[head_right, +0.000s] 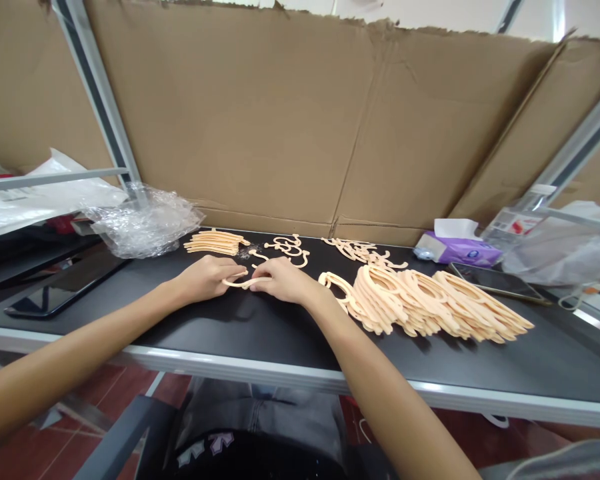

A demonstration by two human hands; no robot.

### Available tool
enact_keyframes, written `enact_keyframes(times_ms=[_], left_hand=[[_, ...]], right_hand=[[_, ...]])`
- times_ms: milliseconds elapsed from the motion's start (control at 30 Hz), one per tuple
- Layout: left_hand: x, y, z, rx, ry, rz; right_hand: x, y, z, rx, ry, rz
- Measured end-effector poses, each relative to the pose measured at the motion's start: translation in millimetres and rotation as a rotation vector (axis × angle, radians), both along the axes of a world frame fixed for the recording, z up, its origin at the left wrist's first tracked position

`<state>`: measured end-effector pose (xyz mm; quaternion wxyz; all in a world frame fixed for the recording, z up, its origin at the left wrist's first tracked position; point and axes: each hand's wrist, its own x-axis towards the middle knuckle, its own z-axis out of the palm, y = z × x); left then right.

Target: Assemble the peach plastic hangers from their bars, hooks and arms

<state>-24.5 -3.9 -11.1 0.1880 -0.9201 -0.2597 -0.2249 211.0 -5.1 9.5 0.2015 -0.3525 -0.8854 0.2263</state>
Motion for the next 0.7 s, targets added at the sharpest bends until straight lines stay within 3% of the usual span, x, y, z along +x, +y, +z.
enact_keyframes(times_ms=[233,700], left_hand=[[-0.2,-0.7,1.9,0.016,-0.016,-0.013],[1.2,-2.4,1.9,0.023,-0.072,-0.069]], right_hand=[[-1.3,-3.4,4.6,0.084,0.011,-0.038],[3.6,3.4,1.4,0.036,0.006,-0.058]])
